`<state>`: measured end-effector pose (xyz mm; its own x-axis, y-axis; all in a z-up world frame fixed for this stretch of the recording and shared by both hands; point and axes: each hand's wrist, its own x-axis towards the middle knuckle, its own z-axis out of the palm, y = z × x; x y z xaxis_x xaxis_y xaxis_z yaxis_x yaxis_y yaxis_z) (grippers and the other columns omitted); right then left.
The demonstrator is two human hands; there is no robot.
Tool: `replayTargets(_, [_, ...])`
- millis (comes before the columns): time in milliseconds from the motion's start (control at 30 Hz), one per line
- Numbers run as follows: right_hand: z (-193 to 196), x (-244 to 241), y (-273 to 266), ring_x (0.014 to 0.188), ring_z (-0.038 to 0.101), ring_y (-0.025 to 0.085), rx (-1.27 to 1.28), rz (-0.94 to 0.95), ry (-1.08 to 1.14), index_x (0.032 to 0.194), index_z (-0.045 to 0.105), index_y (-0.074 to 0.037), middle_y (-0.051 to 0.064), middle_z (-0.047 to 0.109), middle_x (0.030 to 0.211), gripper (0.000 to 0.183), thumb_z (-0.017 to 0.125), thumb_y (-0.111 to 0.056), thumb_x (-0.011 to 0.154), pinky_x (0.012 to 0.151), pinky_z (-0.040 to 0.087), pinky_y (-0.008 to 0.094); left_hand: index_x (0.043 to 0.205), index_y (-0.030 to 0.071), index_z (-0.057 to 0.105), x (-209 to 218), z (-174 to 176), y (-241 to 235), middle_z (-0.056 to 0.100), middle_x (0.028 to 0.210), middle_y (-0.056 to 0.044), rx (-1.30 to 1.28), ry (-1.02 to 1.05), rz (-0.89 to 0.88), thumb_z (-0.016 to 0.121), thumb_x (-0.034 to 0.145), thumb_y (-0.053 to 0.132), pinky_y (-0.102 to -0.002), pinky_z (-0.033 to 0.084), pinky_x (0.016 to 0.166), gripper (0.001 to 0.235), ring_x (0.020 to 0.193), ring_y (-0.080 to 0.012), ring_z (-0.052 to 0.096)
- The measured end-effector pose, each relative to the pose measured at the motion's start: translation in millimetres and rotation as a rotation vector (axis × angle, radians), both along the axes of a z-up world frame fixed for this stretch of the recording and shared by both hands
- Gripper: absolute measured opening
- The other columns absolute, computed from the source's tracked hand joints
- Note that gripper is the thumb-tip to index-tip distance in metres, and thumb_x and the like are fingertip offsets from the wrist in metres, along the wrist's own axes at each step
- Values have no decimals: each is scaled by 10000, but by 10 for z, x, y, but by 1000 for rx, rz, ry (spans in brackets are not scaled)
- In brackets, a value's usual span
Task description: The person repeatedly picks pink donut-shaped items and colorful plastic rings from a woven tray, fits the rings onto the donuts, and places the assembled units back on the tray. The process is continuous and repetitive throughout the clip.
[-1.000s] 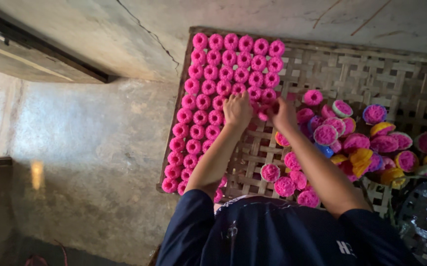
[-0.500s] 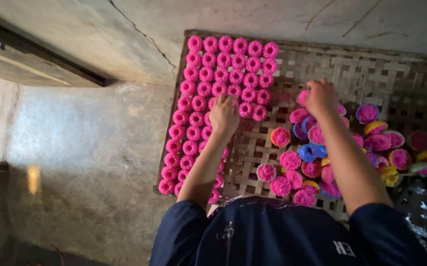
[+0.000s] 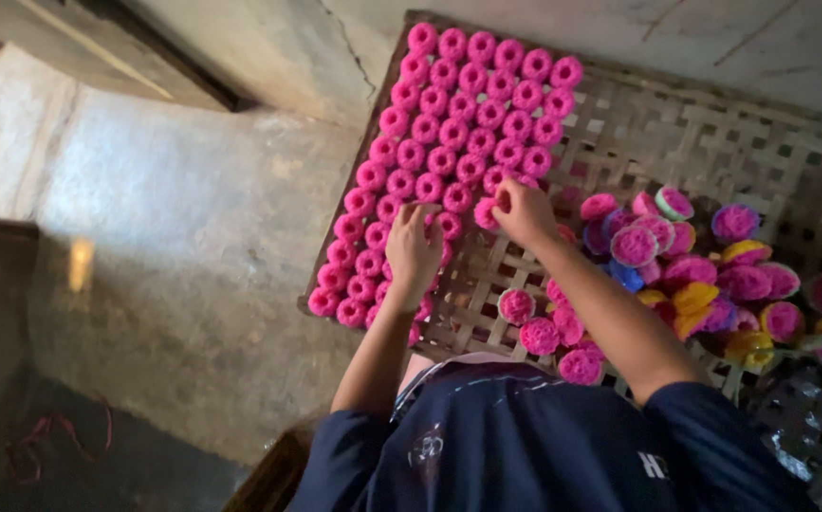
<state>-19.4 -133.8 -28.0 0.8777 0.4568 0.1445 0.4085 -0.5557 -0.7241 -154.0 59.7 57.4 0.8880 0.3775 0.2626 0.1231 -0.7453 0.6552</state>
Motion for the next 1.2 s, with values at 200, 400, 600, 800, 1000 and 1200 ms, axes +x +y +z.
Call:
replayTargets(200, [-216, -128, 207, 923, 658, 392, -98, -51, -170, 974, 643, -24, 184, 650, 1031, 183, 747, -130, 868, 767, 545, 489, 1101, 147, 718, -490, 0, -140, 668, 1122, -97, -21, 19, 50, 695, 901, 167, -438, 548, 834, 202, 1000, -333, 666])
replayTargets(400, [85, -306, -239, 1061, 656, 338, -265, -63, -269, 1211, 680, -104, 122, 655, 1178, 368, 787, -276, 904, 905, 528, 481, 1100, 156, 711, -810, -68, -292, 681, 1098, -85, -111, 66, 73, 670, 901, 160, -425, 555, 789, 203, 980, -317, 679])
replayTargets(600, [413, -603, -766, 1115, 648, 343, -716, 3, -146, 1348, 573, -128, 160, 655, 1208, 758, 890, -362, 702, 988, 463, 534, 1123, 157, 732, -612, -455, -439, 688, 1071, -99, -77, 46, -108, 669, 928, 173, -434, 555, 797, 206, 960, -318, 680])
replayTargets(800, [796, -1137, -439, 1223, 636, 330, 116, 71, 29, 1379, 520, -33, 175, 641, 1328, 725, 866, -225, 772, 1000, 517, 444, 1353, 116, 573, 18, -810, -542, 651, 1105, -124, -1866, 752, -285, 403, 1041, 575, -450, 588, 828, 581, 965, -270, 654])
replayTargets(1000, [1261, -1492, -163, 1330, 557, 359, 8, -68, -231, 1190, 706, -47, 166, 593, 1427, 389, 825, -72, 821, 1014, 527, 437, 1510, 169, 466, -44, -850, -349, 582, 1378, -93, -1974, 525, -565, 418, 1112, 387, -425, 563, 1010, 457, 1206, -241, 628])
replayTargets(1200, [1131, -1647, 100, 1318, 543, 391, -92, -93, -436, 1080, 717, -11, 127, 603, 1377, 319, 804, -72, 779, 1101, 466, 492, 1541, 194, 431, -193, -774, -210, 562, 1371, -51, -1872, 592, -623, 430, 1141, 321, -378, 528, 1010, 420, 1236, -191, 597])
